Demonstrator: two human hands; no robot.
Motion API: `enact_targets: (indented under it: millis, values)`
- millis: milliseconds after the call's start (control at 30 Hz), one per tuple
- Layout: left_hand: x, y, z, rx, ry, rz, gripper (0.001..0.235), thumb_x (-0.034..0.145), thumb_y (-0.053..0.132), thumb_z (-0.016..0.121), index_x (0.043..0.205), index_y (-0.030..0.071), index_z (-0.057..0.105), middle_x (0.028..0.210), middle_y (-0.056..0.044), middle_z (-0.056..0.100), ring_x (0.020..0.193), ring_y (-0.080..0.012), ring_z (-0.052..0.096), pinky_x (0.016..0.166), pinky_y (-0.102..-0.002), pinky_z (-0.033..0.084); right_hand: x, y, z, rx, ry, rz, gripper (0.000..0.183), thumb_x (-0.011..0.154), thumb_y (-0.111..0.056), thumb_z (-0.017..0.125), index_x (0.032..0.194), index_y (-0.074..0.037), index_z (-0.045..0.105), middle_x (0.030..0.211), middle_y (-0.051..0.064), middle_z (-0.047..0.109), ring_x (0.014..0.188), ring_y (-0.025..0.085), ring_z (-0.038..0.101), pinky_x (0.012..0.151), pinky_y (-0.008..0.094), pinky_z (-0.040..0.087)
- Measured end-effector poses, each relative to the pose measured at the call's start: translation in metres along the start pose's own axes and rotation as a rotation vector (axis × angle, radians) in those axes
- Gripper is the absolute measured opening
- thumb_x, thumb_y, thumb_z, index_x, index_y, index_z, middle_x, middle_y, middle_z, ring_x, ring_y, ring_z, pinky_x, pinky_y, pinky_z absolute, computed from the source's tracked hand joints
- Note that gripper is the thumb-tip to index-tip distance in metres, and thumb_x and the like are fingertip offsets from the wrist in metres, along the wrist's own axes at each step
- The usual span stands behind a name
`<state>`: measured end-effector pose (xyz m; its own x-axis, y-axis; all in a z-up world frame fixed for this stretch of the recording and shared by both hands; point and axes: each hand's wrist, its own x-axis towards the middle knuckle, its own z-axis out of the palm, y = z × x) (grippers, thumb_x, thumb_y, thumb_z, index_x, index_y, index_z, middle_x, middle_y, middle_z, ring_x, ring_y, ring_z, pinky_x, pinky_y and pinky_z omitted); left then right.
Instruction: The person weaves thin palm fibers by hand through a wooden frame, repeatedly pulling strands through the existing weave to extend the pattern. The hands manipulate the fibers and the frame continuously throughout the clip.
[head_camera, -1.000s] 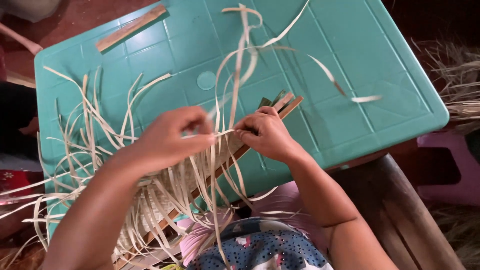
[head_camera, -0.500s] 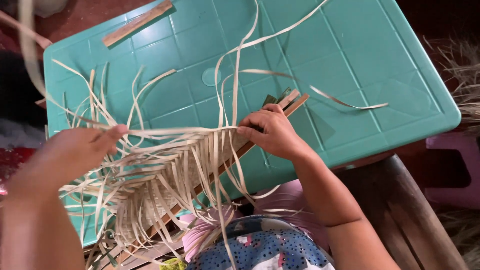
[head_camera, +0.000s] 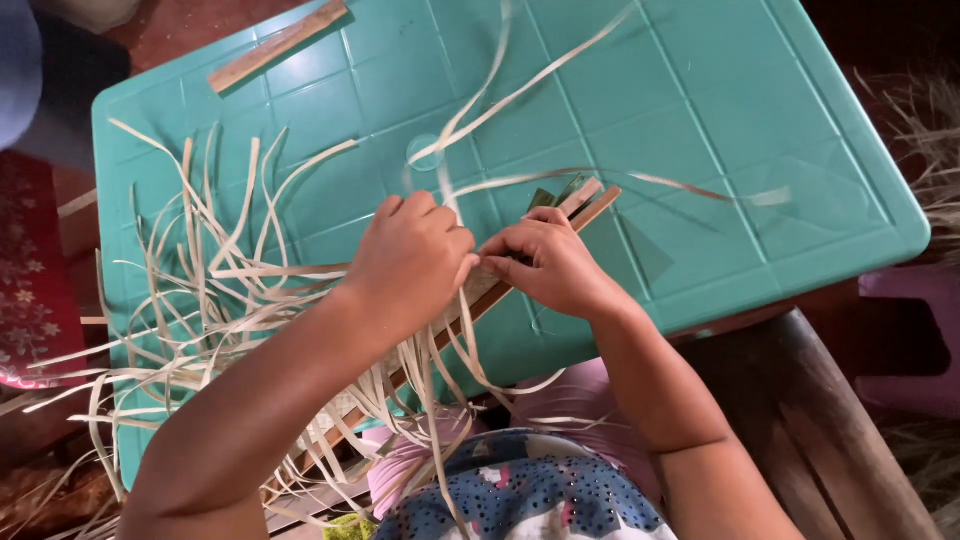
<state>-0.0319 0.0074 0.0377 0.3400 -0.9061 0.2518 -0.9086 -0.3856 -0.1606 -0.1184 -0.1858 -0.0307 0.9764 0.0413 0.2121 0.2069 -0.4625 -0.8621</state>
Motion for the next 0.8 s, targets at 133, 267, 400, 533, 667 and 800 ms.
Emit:
enact_targets:
  millis: [133,267,400,533,667,800]
  values:
    - [0.003,-0.001,-0.005,-0.067,0.062,-0.003,0.02,0.09,0.024,0.066,0.072,0.015,0.064,0.072,-0.003,0.055,0.08,-0.0241,0.057,0.07,-0.04,0.047,0.0,-0.001,-0.001,0.012,-0.009,0.025,0.003,0.094,-0.026,0.074,0.093,-0.023,0.074,0.081,-0.006,0.074,0.094,0.014,0.066,0.113,0.035,0.032]
    - [0.005,-0.003,0.0,-0.117,0.06,-0.042,0.021,0.087,0.024,0.066,0.067,0.017,0.061,0.066,0.0,0.052,0.077,-0.0219,0.056,0.067,-0.038,0.045,0.0,-0.003,0.001,0.024,-0.007,0.12,0.005,0.091,-0.029,0.077,0.094,-0.025,0.077,0.08,-0.004,0.073,0.105,0.018,0.06,0.113,0.037,0.033]
    - [0.008,-0.004,0.005,-0.168,0.011,-0.081,0.023,0.088,0.023,0.064,0.065,0.017,0.061,0.062,0.002,0.051,0.074,-0.0198,0.055,0.066,-0.036,0.045,0.0,-0.01,-0.001,0.026,0.001,0.204,0.007,0.09,-0.029,0.078,0.096,-0.026,0.078,0.079,-0.003,0.072,0.114,0.02,0.054,0.112,0.037,0.036]
    - [0.007,-0.004,0.004,-0.147,0.019,-0.069,0.022,0.088,0.022,0.063,0.067,0.017,0.062,0.065,0.0,0.053,0.076,-0.0223,0.056,0.069,-0.037,0.046,0.003,-0.007,0.005,0.01,0.023,0.262,0.007,0.086,-0.03,0.079,0.092,-0.027,0.078,0.075,-0.004,0.071,0.116,0.022,0.054,0.112,0.038,0.038]
    - [0.006,-0.004,0.007,-0.14,-0.012,-0.06,0.018,0.084,0.026,0.065,0.068,0.018,0.063,0.066,0.0,0.055,0.079,-0.0225,0.057,0.072,-0.039,0.047,0.004,-0.011,0.004,0.014,0.022,0.289,0.006,0.084,-0.031,0.079,0.09,-0.031,0.078,0.074,-0.008,0.07,0.113,0.019,0.053,0.112,0.036,0.039]
    - [0.007,-0.003,0.007,-0.165,-0.034,-0.075,0.019,0.085,0.027,0.064,0.068,0.019,0.062,0.065,0.0,0.055,0.077,-0.023,0.059,0.071,-0.039,0.047,0.005,-0.016,-0.002,0.044,-0.012,0.288,0.006,0.086,-0.027,0.076,0.091,-0.027,0.078,0.074,-0.005,0.072,0.113,0.022,0.052,0.112,0.039,0.04]
